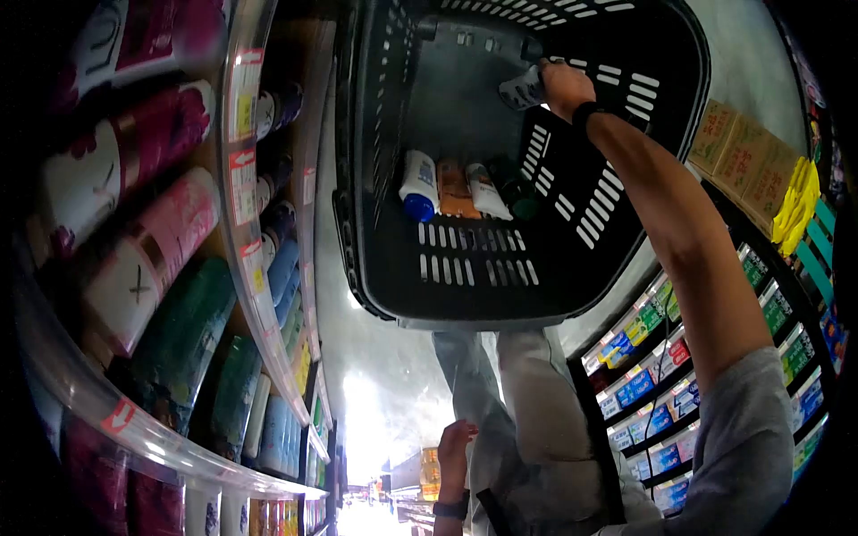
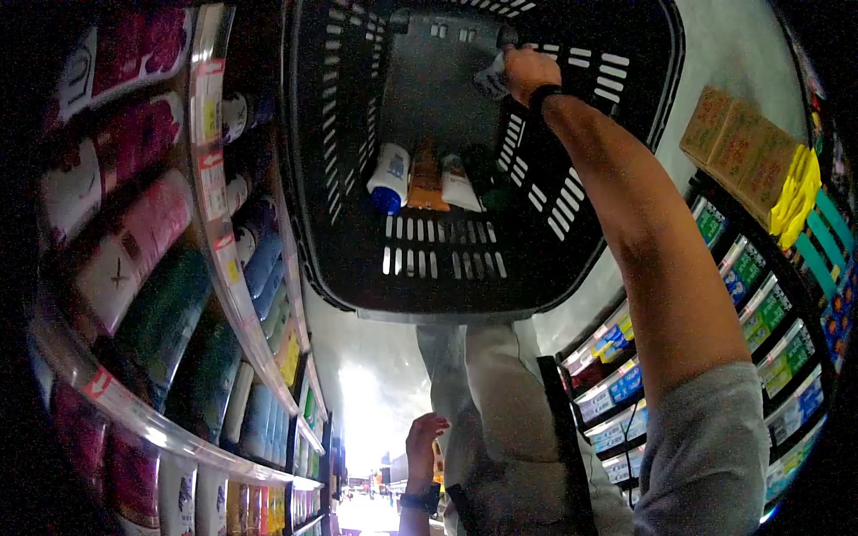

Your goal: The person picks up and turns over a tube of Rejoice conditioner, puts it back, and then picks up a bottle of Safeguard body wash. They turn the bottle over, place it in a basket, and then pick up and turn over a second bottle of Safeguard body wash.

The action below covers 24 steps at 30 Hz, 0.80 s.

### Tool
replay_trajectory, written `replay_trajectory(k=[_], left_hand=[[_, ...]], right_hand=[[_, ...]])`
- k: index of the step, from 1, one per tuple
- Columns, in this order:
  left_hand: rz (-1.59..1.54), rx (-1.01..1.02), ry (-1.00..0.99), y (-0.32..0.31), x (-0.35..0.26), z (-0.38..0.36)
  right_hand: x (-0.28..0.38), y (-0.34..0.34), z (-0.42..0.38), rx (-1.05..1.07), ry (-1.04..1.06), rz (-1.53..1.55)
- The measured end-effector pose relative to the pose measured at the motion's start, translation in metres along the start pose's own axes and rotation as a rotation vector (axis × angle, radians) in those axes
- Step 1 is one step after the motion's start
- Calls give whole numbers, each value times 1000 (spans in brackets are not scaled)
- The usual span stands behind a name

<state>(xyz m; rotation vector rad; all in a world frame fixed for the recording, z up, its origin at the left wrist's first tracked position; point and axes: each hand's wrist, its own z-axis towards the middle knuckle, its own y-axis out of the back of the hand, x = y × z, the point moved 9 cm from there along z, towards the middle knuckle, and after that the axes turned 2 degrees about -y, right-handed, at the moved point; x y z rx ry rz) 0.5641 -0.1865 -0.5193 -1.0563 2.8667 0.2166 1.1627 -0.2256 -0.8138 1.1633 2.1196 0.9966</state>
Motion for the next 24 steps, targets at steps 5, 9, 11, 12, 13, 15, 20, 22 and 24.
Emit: replay_trajectory(k=[5, 9, 11, 12, 13, 15, 20, 22, 24], left_hand=[[75, 36, 5, -5, -5, 4], [105, 24, 7, -2, -16, 9], [38, 25, 1, -6, -27, 10], [0, 25, -3, -9, -31, 10], [-15, 26, -6, -8, -30, 11], [-40, 32, -14, -7, -30, 14], [31, 38, -26, -13, -49, 12], [10, 35, -40, -13, -54, 8], [-36, 22, -35, -10, -54, 4]], right_hand=[[1, 34, 22, -98, 5, -2], [5, 50, 33, -147, 31, 1], [6, 52, 35, -163, 40, -3], [8, 53, 36, -182, 43, 8], [11, 54, 37, -204, 47, 19], [15, 48, 38, -158, 48, 10], [1, 40, 19, -41, -149, 240], [-8, 27, 10, -34, -209, 289], [-13, 29, -8, 12, -233, 328]])
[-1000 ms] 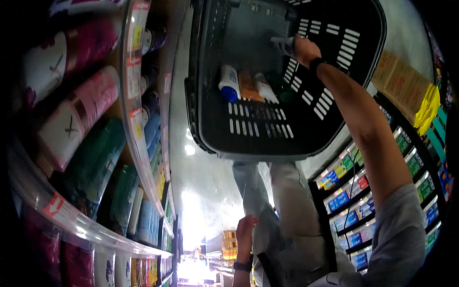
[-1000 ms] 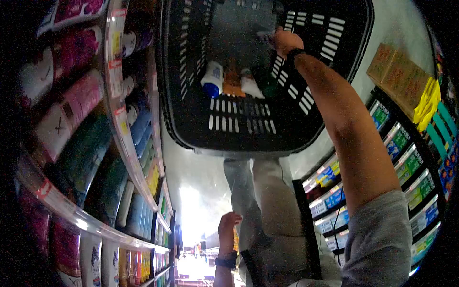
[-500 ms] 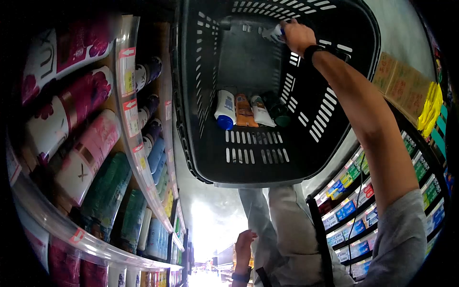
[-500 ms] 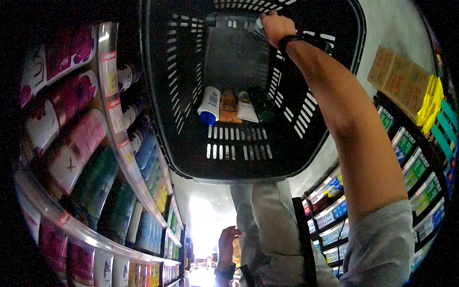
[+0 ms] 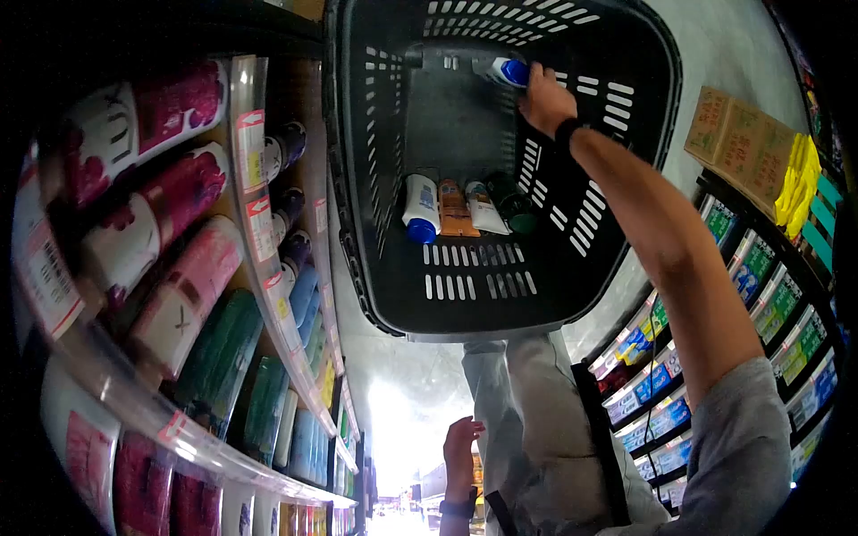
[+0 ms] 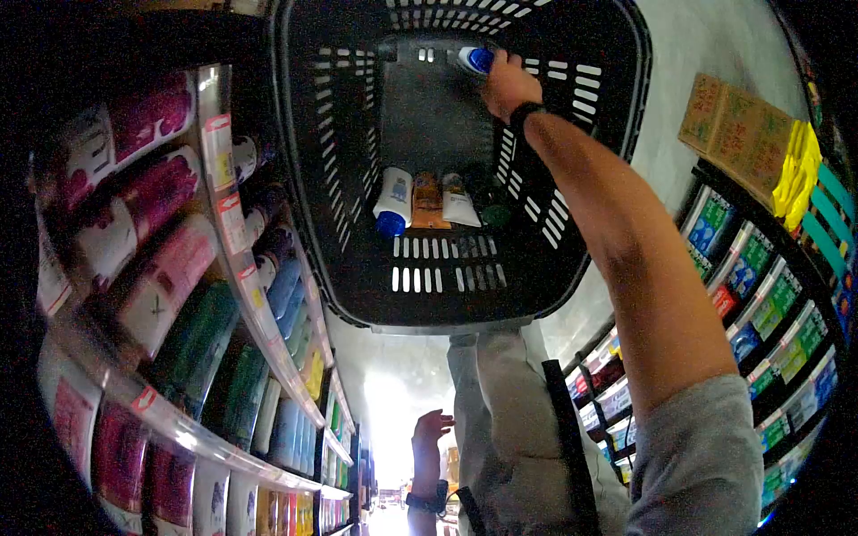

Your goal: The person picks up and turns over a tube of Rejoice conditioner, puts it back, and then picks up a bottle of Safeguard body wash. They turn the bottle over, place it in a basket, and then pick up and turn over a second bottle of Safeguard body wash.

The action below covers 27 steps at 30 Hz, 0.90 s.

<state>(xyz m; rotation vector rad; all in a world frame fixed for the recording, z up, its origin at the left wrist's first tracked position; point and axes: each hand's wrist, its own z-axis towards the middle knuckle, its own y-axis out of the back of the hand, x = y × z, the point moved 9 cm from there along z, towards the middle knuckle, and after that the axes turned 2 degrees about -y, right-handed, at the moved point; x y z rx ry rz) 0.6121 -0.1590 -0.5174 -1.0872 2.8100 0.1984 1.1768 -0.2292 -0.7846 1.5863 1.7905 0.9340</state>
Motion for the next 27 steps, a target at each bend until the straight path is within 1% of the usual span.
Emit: replay_trajectory(k=[1, 2, 3, 4, 5, 6, 7, 8, 9, 10, 11, 12, 13, 14, 15, 16, 17, 20, 21, 22, 23, 24, 25, 26, 27], left_hand=[[3, 1, -1, 2, 2, -2], [4, 4, -8, 3, 6, -3], [6, 7, -20, 5, 8, -6], [-28, 35, -59, 3, 8, -9], [-60, 60, -102, 2, 6, -14], [-47, 71, -122, 1, 3, -20], [68, 46, -115, 3, 2, -27], [89, 36, -107, 4, -2, -36], [105, 29, -108, 3, -8, -44], [111, 31, -136, 3, -15, -52], [119, 26, -148, 4, -22, -60], [119, 36, -183, 9, -25, -68], [116, 40, -220, 13, -26, -73], [104, 22, -232, 21, -26, -78], [133, 1, -263, 26, -34, -89], [112, -21, -286, 32, -35, -95], [88, -44, -308, 43, -33, -102], [52, -90, -363, 71, -32, -123], [58, -110, -386, 79, -31, -127], [58, -136, -404, 90, -27, -133], [57, -165, -419, 100, -22, -141], [127, -219, -462, 107, -25, -155], [140, -228, -571, 118, -25, -161], [146, -263, -581, 128, -14, -163], [47, -257, -654, 139, 5, -150]], right_hand=[[-1, 2, -14, -42, 25, 66], [-4, -2, -26, -20, -27, 83], [-5, -10, -41, -22, -23, 24], [-1, -11, -65, 83, -5, 84], [0, -21, -85, 81, -10, 120], [10, -20, -112, 112, 47, 203], [21, -34, -139, 172, 152, 138], [31, -48, -167, 226, 260, 80], [47, -61, -200, 423, 356, -114], [62, -41, -233, 496, 350, -22], [75, -28, -260, 488, 395, 59], [85, -44, -282, 516, 492, 80], [97, -22, -305, 567, 459, 129], [103, -15, -323, 543, 428, 281], [117, -2, -343, 671, 481, 158], [122, 6, -354, 626, 508, 259], [126, 14, -367, 525, 590, 270], [125, 61, -395, 490, 594, 176], [120, 61, -396, 461, 600, 191], [109, 39, -389, 442, 629, 105], [105, 65, -397, 388, 714, 141], [102, 70, -404, 300, 902, -87], [92, 90, -404, 337, 752, 46], [83, 106, -409, 341, 715, 16], [77, 127, -416, 298, 691, 126]])
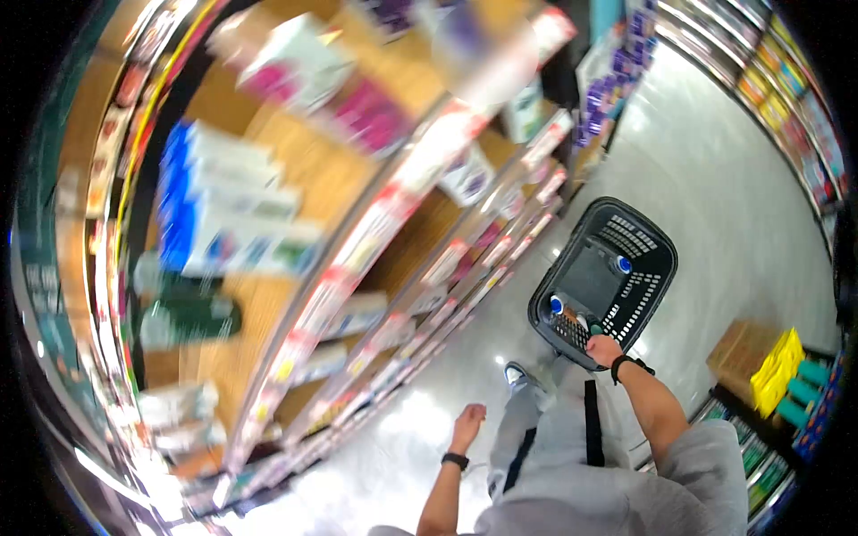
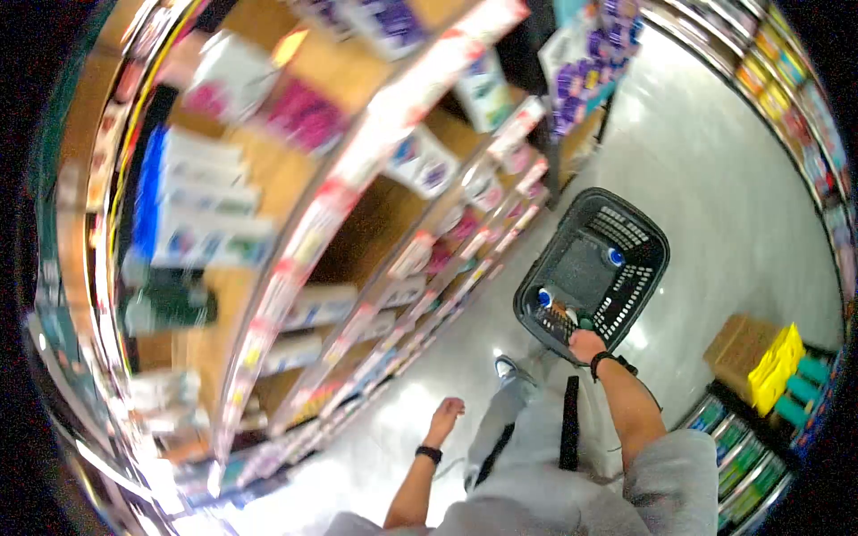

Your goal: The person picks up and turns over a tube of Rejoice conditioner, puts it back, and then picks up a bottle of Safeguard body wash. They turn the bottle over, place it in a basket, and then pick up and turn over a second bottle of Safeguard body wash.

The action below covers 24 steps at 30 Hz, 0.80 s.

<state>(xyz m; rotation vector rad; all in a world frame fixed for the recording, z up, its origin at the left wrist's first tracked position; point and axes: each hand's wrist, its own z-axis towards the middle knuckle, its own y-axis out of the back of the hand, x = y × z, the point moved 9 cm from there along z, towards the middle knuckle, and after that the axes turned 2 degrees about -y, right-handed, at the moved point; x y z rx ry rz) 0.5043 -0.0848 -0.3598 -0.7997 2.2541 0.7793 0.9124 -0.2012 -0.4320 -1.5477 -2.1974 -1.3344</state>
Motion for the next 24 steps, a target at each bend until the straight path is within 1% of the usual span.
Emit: replay_trajectory(k=[1, 2, 3, 4, 5, 6, 7, 8, 9, 10, 11, 13, 14, 15, 18, 21, 24], left_hand=[[36, 8, 5, 8, 13, -1], [63, -28, 55, 17, -9, -17], [36, -61, 7, 24, 4, -20], [0, -83, 11, 32, 8, -27], [55, -110, 56, 40, 13, -35], [10, -134, 72, 44, 33, -41], [-35, -151, 50, 46, 55, -44], [-26, -191, 120, 50, 61, -56], [-41, -205, 129, 51, 75, -63], [-45, -215, 123, 52, 100, -65], [-134, -232, 129, 48, 119, -72], [-183, -235, 134, 42, 164, -78], [-140, -238, 201, 39, 171, -87], [-155, -238, 275, 40, 160, -101], [-226, -281, 371, 36, 169, -114], [-263, -283, 339, 40, 162, -122], [-167, -246, 243, 43, 166, -117]], right_hand=[[1, 10, -12, -3, -20, 37], [1, 19, -23, -7, -44, 76], [-12, 16, -24, 13, -54, 118], [-30, 11, -25, 30, -66, 158], [-26, 19, -31, 29, 48, 72], [-34, 25, -41, 6, -16, 123], [-35, 32, -51, 35, -61, 124], [-38, 38, -59, 58, -108, 127], [-43, 43, -70, 57, -164, 255], [-66, 36, -65, 63, -205, 183], [-79, 34, -67, 66, -239, 230], [-90, 33, -71, 103, -294, 302], [-92, 29, -76, 135, -315, 341], [-90, 24, -77, 158, -322, 330], [-58, 20, -79, 209, -300, 241], [-21, 12, -72, 208, -235, 129], [37, 11, -70, 262, -100, 121]])
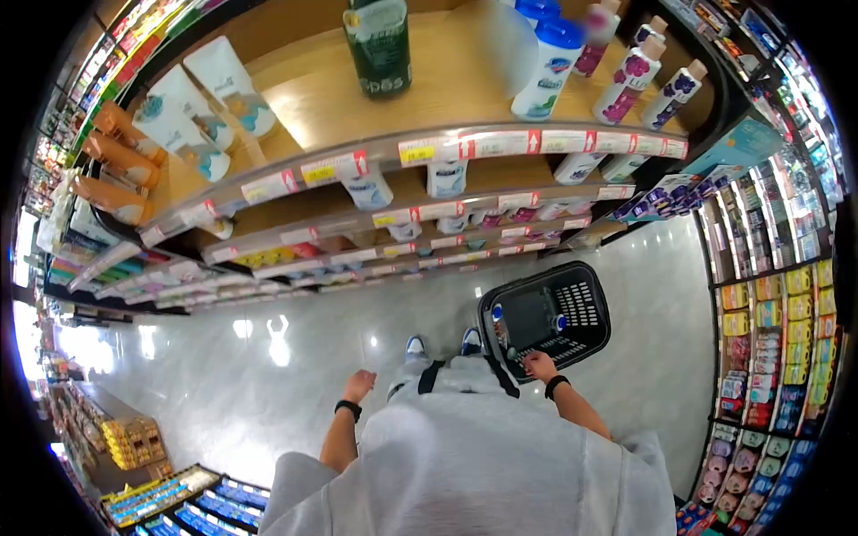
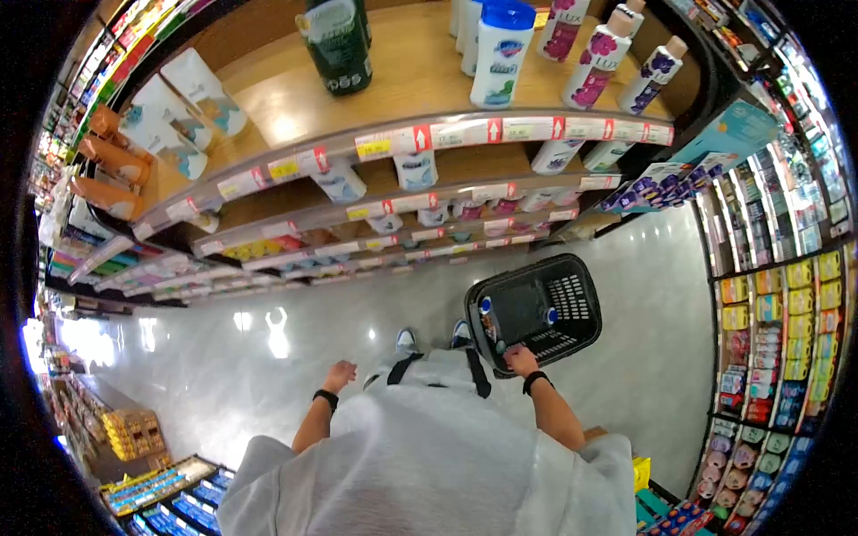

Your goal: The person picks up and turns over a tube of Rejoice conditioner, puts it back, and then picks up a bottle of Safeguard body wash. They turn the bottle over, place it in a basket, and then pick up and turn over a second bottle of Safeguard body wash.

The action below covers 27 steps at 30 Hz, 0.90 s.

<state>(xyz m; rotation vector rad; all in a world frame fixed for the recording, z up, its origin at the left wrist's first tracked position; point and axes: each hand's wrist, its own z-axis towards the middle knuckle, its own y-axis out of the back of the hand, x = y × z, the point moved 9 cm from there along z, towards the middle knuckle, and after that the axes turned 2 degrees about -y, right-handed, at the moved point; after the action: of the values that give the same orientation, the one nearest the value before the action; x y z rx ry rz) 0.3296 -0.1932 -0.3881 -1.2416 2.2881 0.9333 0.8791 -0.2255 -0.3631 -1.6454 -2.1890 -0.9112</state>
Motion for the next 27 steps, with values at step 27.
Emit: replay_trajectory(k=[27], left_hand=[[-348, 77, -254, 7, 73, -40]], right_hand=[[375, 373, -25, -1102, 709, 205]])
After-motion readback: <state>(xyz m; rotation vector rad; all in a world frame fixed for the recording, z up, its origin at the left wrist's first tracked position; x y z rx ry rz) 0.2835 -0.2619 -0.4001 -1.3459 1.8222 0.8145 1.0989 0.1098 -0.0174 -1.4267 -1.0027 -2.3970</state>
